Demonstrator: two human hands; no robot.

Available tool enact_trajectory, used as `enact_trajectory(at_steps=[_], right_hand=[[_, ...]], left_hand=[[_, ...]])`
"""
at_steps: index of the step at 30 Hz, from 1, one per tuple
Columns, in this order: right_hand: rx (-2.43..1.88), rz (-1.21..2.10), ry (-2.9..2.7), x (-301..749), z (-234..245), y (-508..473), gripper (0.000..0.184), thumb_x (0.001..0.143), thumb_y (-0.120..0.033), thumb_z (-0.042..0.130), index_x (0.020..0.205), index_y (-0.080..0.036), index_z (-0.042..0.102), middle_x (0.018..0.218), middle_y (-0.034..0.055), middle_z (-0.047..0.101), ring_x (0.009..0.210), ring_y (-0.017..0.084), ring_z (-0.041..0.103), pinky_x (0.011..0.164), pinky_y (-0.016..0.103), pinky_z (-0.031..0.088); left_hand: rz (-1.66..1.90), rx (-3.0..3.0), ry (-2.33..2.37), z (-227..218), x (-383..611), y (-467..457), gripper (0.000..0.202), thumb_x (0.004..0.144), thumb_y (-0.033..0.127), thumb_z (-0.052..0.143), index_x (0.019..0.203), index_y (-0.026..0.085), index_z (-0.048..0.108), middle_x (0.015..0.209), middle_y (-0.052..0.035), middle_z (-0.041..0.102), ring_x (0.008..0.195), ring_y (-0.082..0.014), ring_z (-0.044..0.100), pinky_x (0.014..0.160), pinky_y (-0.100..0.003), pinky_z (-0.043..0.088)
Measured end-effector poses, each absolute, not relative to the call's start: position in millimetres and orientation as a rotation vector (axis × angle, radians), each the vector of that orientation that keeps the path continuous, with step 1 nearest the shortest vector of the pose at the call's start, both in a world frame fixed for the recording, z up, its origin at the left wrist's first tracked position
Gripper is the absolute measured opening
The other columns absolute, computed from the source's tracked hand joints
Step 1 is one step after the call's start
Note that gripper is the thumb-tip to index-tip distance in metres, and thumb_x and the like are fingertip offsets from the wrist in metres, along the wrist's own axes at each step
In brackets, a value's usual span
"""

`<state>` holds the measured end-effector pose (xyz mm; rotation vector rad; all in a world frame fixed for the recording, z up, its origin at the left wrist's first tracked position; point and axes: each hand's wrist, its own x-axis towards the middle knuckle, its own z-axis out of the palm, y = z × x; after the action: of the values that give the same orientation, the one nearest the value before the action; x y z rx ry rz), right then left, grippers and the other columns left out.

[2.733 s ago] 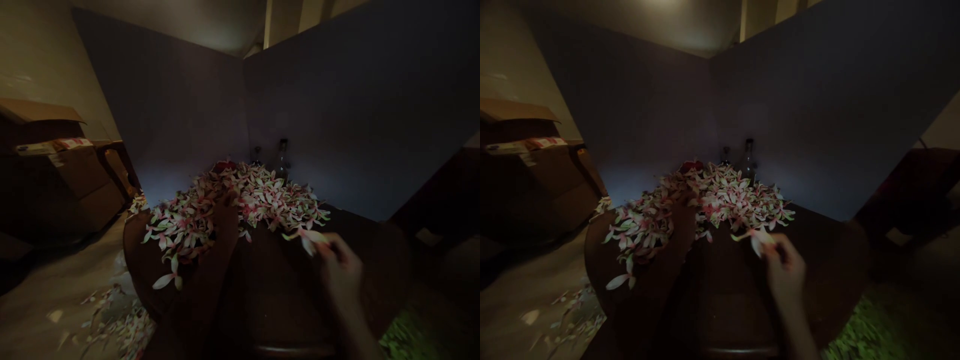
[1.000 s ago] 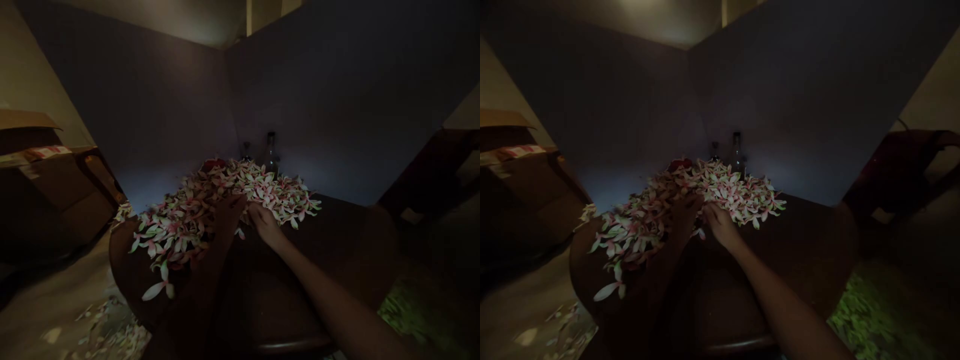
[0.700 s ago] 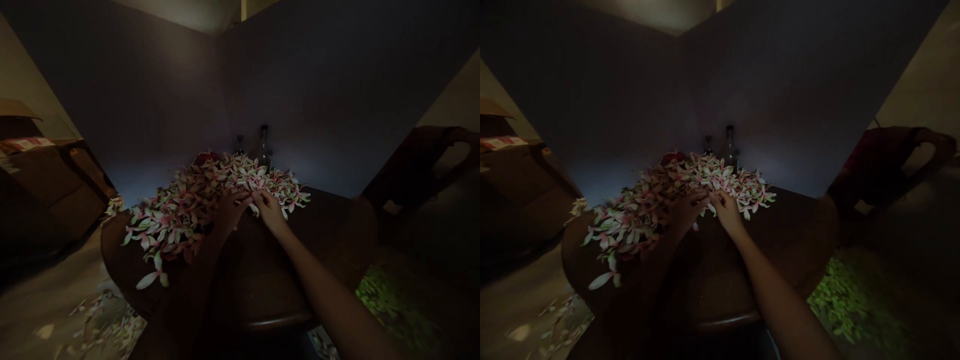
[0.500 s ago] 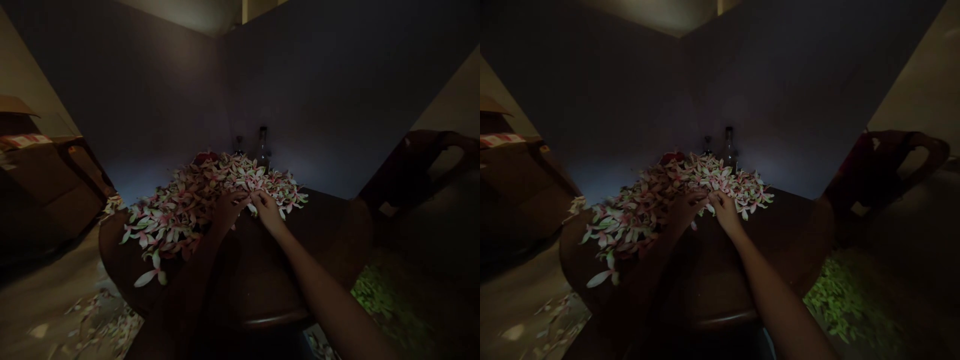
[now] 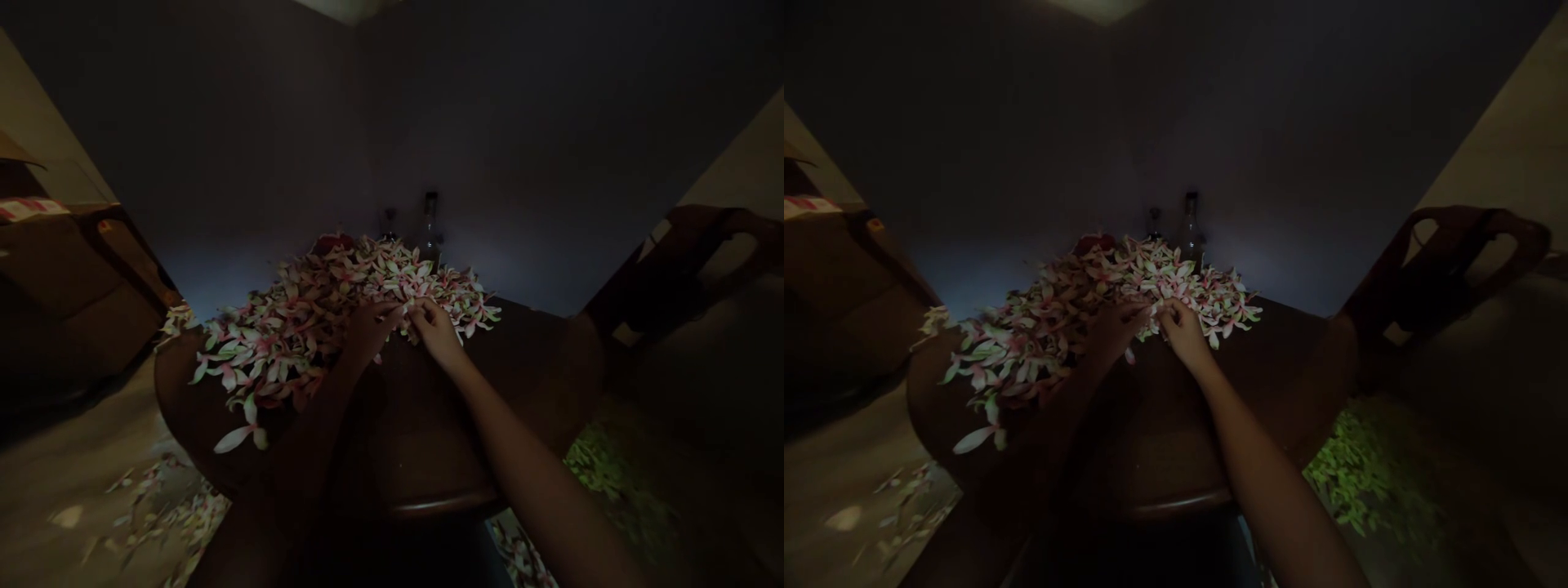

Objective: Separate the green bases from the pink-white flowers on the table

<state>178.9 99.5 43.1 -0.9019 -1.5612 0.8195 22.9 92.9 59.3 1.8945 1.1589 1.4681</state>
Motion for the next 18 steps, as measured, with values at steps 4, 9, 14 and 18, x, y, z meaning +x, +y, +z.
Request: enact_trajectory(at_steps=[4, 9, 14, 18], right_hand=[[-0.922, 0.697, -1.615, 179, 43, 97, 0.017, 0.086, -0.039, 0.055, 0.084, -0.023, 0.058, 0.06, -0.005, 0.048, 0.054, 0.013, 0.044, 0.054, 0.027, 0.035], [-0.931, 0.49, -1.725, 180, 43, 91, 0.012, 0.085, -0.029, 0.056, 0.087, -0.021, 0.064, 0.067, -0.0036, 0.054, 0.06, 0.013, 0.048, 0.06, 0.026, 0.037], [-0.903, 0.397, -1.775, 175, 47, 81, 0.012, 0.079, -0.021, 0.058, 0.085, -0.019, 0.069, 0.069, -0.0022, 0.06, 0.062, 0.013, 0.052, 0.06, 0.024, 0.039], [-0.823, 0.329, -1.798, 166, 59, 64, 0.018, 0.078, -0.015, 0.057, 0.088, -0.019, 0.072, 0.079, 0.0008, 0.069, 0.07, 0.016, 0.06, 0.066, 0.026, 0.045]], left_hand=[[1.526, 1.89, 1.158, 55, 25, 95, 0.021, 0.085, 0.029, 0.06, 0.087, 0.021, 0.079, 0.079, -0.0021, 0.076, 0.076, -0.018, 0.068, 0.073, -0.024, 0.049], [1.44, 1.946, 1.212, 56, 25, 94, 0.026, 0.087, 0.033, 0.054, 0.085, 0.02, 0.077, 0.077, -0.0021, 0.073, 0.074, -0.0175, 0.065, 0.07, -0.025, 0.047], [1.476, 1.9, 1.492, 62, 18, 94, 0.031, 0.089, 0.033, 0.05, 0.069, 0.017, 0.068, 0.063, 0.0001, 0.061, 0.068, -0.0159, 0.058, 0.071, -0.026, 0.042], [1.696, 1.518, 1.525, 60, 9, 101, 0.026, 0.085, 0.03, 0.052, 0.068, 0.016, 0.064, 0.063, 0.0, 0.059, 0.069, -0.0158, 0.057, 0.066, -0.025, 0.041]])
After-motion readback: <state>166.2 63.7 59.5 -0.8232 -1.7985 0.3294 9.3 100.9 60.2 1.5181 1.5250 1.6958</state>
